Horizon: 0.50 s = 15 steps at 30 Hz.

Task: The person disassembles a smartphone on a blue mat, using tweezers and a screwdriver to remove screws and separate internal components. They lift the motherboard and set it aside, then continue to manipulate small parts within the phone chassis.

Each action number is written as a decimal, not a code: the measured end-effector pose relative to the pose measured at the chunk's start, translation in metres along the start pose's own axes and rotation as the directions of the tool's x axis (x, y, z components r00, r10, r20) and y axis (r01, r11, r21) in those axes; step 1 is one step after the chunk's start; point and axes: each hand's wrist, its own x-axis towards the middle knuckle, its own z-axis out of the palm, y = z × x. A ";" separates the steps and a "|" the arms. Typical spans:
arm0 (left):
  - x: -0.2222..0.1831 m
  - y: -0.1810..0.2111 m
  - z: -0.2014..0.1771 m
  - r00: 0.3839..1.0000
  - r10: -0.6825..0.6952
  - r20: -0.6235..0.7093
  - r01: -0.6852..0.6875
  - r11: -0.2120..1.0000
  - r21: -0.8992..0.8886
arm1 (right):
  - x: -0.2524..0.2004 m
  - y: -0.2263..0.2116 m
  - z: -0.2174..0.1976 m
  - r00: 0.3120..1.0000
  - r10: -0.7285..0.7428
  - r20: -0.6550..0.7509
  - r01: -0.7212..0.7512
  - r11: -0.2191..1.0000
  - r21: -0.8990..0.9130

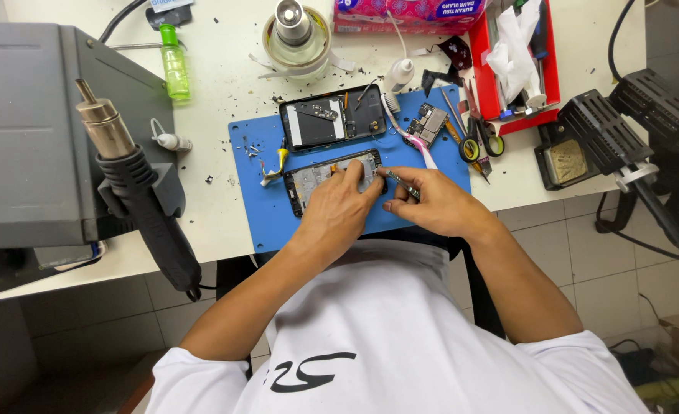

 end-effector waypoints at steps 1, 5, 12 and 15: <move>0.000 0.001 0.003 1.000 -0.002 -0.014 0.002 0.999 0.032 | 0.000 0.000 0.000 1.000 -0.007 -0.007 0.007 1.000 -0.011; -0.002 0.010 -0.002 1.000 0.015 -0.001 -0.014 0.991 0.131 | -0.006 -0.008 0.002 0.999 -0.025 -0.023 0.023 0.997 -0.070; 0.004 0.014 -0.010 0.998 -0.001 0.066 -0.007 0.992 0.129 | -0.012 -0.011 -0.006 0.995 -0.084 -0.056 0.071 0.976 -0.206; 0.004 0.010 -0.007 0.997 0.010 0.074 -0.017 0.994 0.106 | -0.015 -0.013 -0.005 0.991 -0.106 -0.084 0.082 0.965 -0.250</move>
